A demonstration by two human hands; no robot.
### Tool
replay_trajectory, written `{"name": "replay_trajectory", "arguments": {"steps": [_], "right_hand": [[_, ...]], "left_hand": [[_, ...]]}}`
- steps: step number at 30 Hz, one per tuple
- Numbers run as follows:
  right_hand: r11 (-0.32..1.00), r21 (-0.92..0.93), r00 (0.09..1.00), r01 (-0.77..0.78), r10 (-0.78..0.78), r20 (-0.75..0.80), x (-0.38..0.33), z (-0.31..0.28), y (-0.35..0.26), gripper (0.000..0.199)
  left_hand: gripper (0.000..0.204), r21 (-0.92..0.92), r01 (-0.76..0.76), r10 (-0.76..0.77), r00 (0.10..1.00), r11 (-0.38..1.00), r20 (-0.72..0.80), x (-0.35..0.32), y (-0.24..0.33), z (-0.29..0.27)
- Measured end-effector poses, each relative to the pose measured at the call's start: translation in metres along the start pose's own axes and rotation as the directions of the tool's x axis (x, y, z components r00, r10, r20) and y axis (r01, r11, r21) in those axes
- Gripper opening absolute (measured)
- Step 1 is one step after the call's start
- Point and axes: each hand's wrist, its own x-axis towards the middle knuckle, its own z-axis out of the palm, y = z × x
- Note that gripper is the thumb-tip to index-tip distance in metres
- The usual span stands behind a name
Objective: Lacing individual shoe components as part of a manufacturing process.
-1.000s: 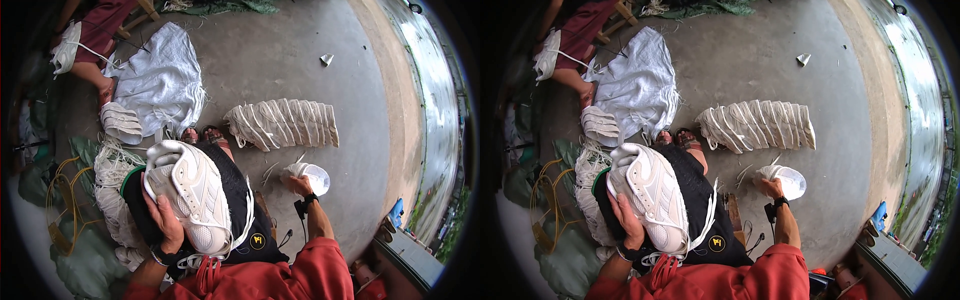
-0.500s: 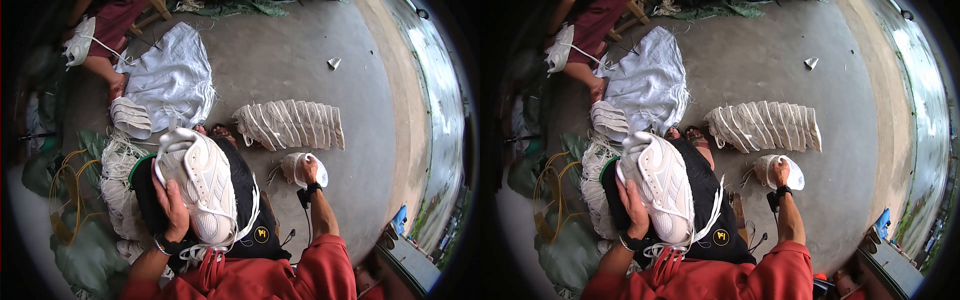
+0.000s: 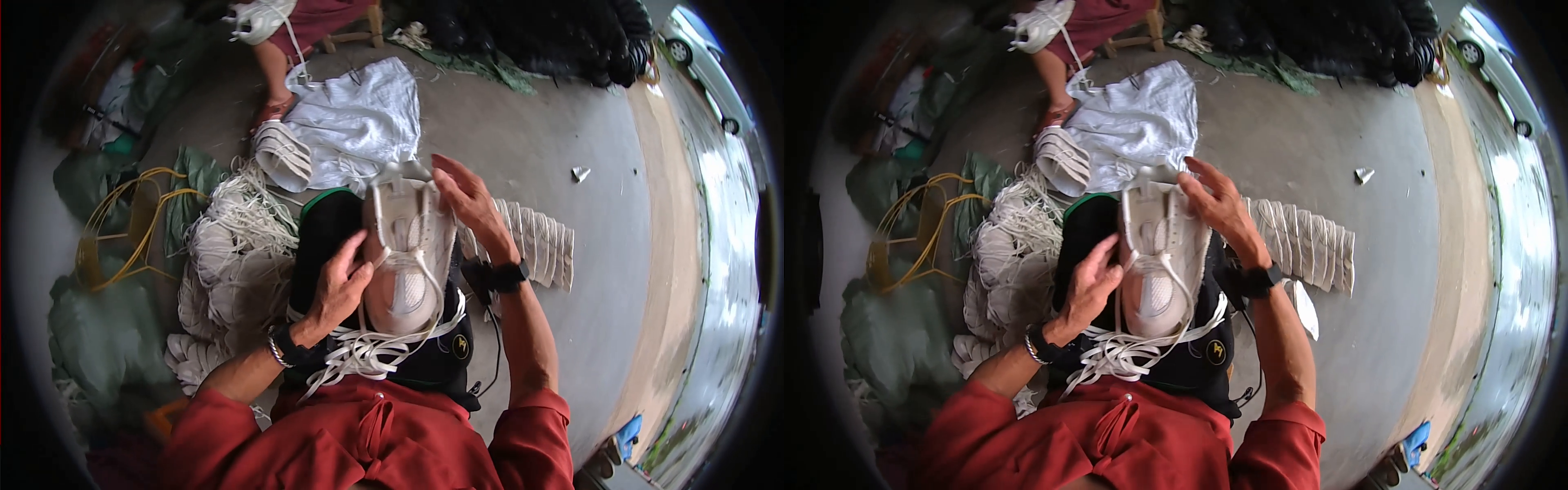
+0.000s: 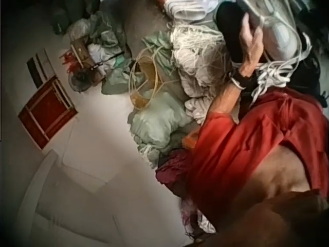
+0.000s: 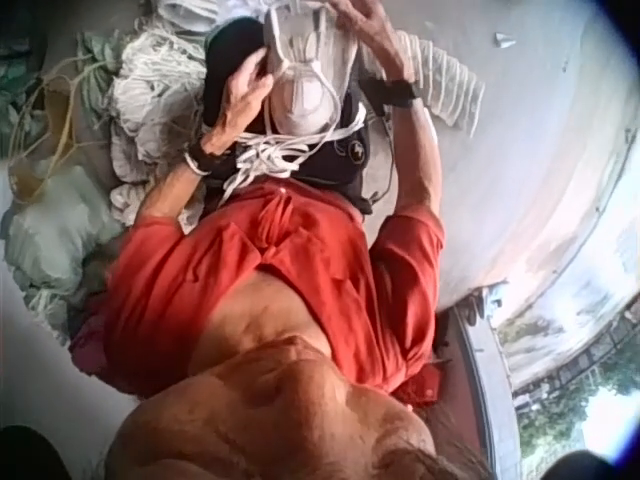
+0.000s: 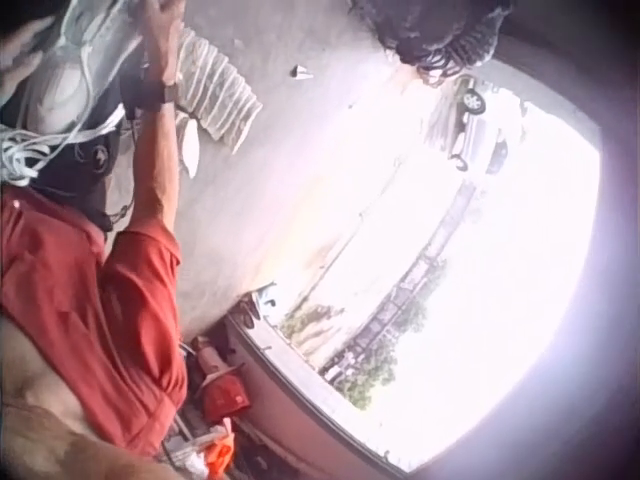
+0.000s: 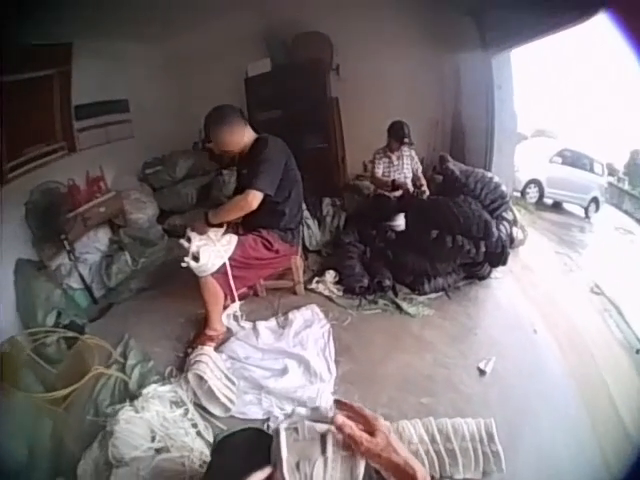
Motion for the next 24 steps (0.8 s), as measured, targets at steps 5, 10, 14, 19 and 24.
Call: {"name": "replay_trajectory", "arguments": {"steps": [5,10,14,19,24], "right_hand": [[0.883,-0.324,0.94,0.339,-0.306,0.151,0.013,0.038,0.015,0.051],[0.832,-0.398,0.921,0.388,-0.362,0.141,0.0,0.061,-0.005,0.045],[0.767,-0.498,0.899,0.406,-0.434,0.063,-0.015,0.06,0.004,0.056],[0.793,-0.489,0.901,0.364,-0.432,-0.03,-0.098,0.067,0.026,0.064],[0.72,-0.638,0.907,0.272,-0.414,-0.081,-0.129,0.059,0.039,0.015]], "left_hand": [[0.04,0.265,-0.057,0.063,0.998,0.962,-0.015,-0.02,0.004,-0.01],[0.02,0.456,-0.178,0.207,0.978,0.872,-0.014,-0.021,-0.009,-0.014],[0.026,0.189,-0.079,0.054,0.99,0.979,0.134,-0.032,0.015,-0.025],[0.022,-0.23,0.08,0.012,0.927,0.97,0.374,-0.064,0.037,-0.043],[0.023,-0.392,0.118,0.086,0.881,0.912,0.466,-0.079,0.079,-0.045]]}}
